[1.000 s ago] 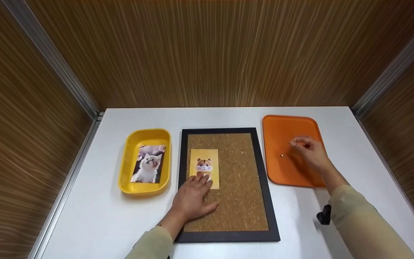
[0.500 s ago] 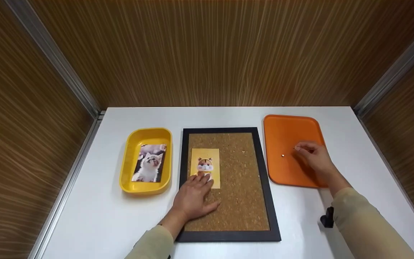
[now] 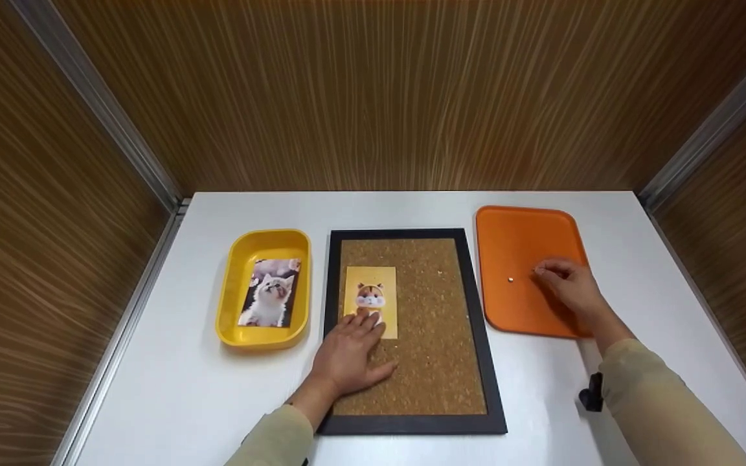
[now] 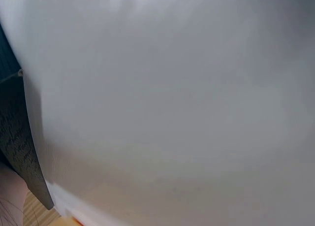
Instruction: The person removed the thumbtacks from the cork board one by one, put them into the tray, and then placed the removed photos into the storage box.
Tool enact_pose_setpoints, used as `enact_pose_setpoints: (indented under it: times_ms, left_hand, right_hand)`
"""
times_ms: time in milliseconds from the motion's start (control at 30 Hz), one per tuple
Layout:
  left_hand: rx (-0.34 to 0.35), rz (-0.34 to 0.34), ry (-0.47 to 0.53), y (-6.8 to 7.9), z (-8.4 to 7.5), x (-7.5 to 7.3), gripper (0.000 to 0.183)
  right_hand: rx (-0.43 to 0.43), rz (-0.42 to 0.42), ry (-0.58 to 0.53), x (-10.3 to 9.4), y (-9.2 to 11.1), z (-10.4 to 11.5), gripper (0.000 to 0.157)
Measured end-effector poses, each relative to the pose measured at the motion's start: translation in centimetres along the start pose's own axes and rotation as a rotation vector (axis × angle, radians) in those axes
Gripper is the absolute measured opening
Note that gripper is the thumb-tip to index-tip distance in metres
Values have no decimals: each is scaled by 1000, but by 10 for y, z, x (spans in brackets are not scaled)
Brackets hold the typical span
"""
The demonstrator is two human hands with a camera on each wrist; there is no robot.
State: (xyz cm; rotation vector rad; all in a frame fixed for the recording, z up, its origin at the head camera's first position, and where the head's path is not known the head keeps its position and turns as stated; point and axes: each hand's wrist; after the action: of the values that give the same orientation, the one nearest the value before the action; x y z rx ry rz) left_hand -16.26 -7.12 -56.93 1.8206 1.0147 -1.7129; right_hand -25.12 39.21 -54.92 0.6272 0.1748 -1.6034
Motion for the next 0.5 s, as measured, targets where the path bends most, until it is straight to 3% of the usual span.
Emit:
enact_pose_setpoints:
  times_ms: [500]
  left_hand:
    - [17,-30,-13,-1,0,1,77]
  right_hand:
    - [-43,8,-4,1,-4,-6,40]
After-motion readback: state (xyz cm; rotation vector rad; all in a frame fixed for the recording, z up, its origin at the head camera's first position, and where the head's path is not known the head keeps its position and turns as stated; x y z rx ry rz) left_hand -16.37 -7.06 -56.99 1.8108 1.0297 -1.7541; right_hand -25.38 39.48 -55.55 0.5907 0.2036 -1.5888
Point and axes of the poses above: each hand's wrist, its own y-axis away from the middle knuckle, its own x-axis out of the palm, z = x × y, and after that the axes turned 5 degrees about x, right-handed
